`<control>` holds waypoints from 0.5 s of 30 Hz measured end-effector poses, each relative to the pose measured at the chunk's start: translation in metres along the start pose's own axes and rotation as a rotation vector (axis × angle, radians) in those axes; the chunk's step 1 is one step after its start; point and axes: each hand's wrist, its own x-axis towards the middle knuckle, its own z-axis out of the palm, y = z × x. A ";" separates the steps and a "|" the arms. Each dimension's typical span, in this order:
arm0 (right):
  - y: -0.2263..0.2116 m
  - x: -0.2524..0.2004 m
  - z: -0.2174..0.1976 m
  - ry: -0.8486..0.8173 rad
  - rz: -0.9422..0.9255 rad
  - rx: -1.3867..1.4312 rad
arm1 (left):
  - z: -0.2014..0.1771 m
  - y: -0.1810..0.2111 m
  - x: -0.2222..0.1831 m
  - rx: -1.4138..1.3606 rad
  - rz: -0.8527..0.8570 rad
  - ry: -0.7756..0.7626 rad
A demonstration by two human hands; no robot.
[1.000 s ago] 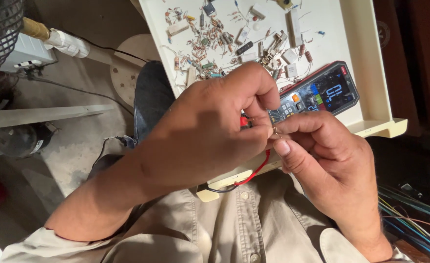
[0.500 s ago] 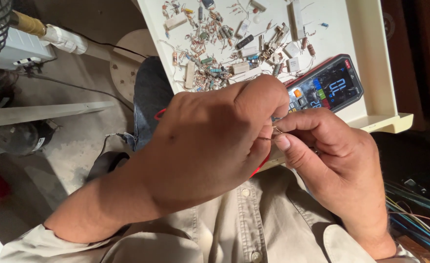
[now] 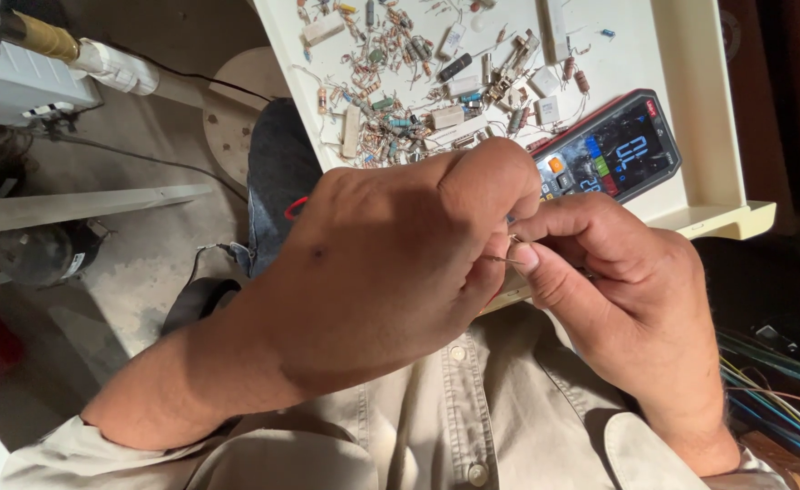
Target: Testing various electronic components like resistors using a digital multimeter and sorting them in a tray.
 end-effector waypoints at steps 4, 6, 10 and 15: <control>0.003 0.001 -0.001 -0.004 -0.002 -0.034 | -0.001 0.001 0.001 -0.018 -0.047 -0.022; 0.003 0.001 0.000 -0.006 -0.005 -0.030 | -0.003 0.000 0.000 -0.021 -0.077 -0.039; 0.001 0.003 0.000 0.011 -0.008 0.015 | -0.009 -0.007 -0.003 -0.138 -0.087 -0.081; -0.003 0.005 0.001 0.000 -0.033 0.057 | -0.006 -0.027 -0.005 -0.380 -0.097 -0.115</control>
